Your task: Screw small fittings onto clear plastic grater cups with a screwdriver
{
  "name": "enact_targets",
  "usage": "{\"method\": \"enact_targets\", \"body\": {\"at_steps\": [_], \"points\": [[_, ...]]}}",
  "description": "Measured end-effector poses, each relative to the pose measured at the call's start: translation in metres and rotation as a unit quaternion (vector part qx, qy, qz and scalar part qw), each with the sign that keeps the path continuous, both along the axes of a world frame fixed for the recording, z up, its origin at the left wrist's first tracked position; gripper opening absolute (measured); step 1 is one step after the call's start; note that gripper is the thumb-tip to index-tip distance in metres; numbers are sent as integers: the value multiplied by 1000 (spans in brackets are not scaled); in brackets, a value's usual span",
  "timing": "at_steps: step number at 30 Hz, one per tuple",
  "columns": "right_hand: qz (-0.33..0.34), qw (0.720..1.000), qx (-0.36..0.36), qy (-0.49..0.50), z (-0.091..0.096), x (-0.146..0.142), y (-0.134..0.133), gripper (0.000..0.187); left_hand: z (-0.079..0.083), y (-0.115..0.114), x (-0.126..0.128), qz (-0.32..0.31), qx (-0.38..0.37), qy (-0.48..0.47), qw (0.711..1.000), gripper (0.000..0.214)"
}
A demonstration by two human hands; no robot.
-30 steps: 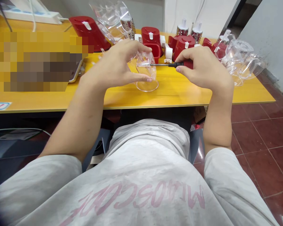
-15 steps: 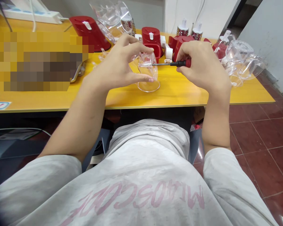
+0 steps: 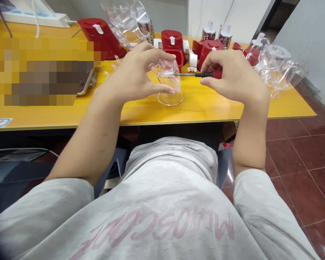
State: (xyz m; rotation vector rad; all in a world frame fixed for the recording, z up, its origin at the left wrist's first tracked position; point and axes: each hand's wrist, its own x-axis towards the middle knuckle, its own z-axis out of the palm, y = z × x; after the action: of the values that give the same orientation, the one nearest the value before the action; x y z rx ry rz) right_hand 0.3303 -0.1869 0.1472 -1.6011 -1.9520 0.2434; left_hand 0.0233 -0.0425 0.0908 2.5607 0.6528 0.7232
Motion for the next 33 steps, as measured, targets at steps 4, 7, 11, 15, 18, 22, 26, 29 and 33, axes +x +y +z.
{"method": "enact_targets", "body": {"at_steps": [4,7,11,15,18,22,26,29,33], "points": [[2,1000,1,-18,2,-3,-3,20,0,1,1,8,-5,-10,1000,89],[-2,1000,10,-15,3,-4,-4,19,-2,2,2,8,5,-12,1000,84],[-3,1000,-20,19,2,-4,-2,21,-5,3,3,23,11,-31,999,78],[8,996,-60,58,-4,-3,2,28,-5,2,4,32,5,-39,999,80],[-6,998,-46,40,-7,-3,4,31,-3,1,4,33,3,-39,999,82],[-16,1000,13,-10,-6,-6,5,17,-2,0,3,29,-4,-39,999,81],[-17,1000,8,-18,-2,-10,2,11,-2,0,2,19,-8,-38,999,86],[-20,1000,4,-12,0,-12,0,12,-2,-2,2,20,-11,-28,999,86],[-23,1000,-13,11,0,-11,0,17,-1,-5,3,36,-10,-32,999,83]]}}
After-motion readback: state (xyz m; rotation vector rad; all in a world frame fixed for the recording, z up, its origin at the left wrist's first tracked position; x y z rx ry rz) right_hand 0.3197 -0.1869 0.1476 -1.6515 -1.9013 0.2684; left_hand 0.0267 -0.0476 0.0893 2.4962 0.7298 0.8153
